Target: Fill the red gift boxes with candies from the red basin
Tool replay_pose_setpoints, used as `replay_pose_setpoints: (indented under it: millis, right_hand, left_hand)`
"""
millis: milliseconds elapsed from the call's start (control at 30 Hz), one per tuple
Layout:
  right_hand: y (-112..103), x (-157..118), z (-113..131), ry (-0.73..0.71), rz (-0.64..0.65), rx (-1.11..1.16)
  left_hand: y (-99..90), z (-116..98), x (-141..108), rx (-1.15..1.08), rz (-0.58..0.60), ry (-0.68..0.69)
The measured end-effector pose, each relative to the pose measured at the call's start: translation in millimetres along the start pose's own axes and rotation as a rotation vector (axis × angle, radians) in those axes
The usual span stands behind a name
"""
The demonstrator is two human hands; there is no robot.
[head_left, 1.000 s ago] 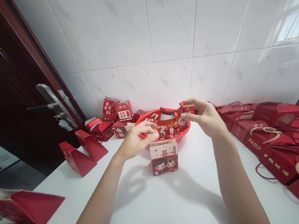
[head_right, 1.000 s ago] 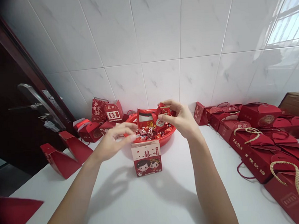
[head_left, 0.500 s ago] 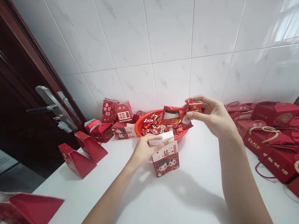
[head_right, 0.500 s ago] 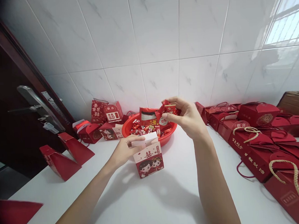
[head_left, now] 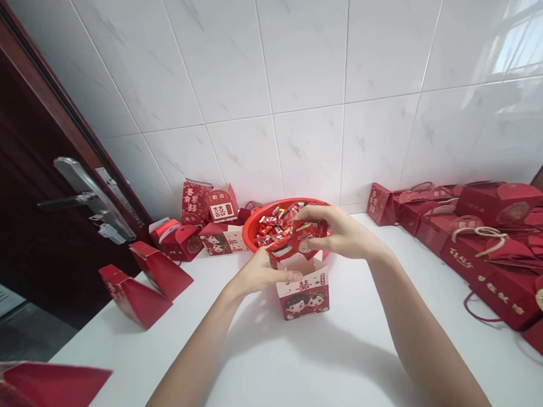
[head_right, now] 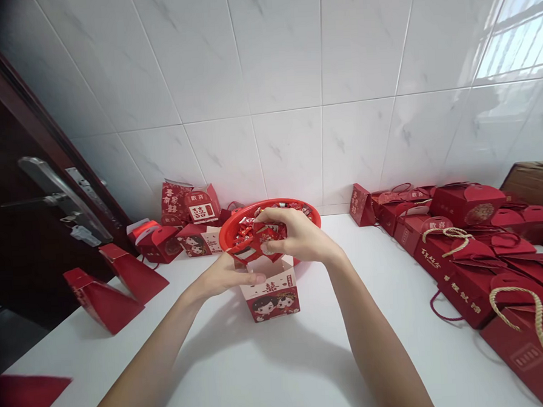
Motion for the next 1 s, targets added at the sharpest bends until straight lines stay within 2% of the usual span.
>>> replay_pose_setpoints:
  millis: [233, 633, 800, 1000]
  right_hand:
    - [9.4, -1.4, -1.9, -0.051, 0.174, -0.13]
    - [16.6, 0.6, -0.4, -0.048, 0.217, -0.218]
    - [24.9, 1.5, -8.3, -0.024, 0.246, -0.322]
    - [32.5, 3.4, -12.0, 0.006, 0.279, -0.389]
  left_hand:
    - [-0.7, 1.5, -2.2, 0.013, 0.003, -0.032]
    - [-0.6, 1.7, -1.0, -0.004, -0.009, -0.027]
    - [-4.3, 6.0, -0.6, 0.067, -0.042, -0.076]
    - [-5.5, 9.6, 0.5, 0.082, -0.002, -0.064]
Point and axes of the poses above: each hand's wrist, its own x-axis towards the middle knuckle, its own y-axis out of the palm, z = x × y, the point moved 5 cm from there along x, towards the middle knuckle, and after that the axes turned 13 degrees about -x, right-handed, at the moved point
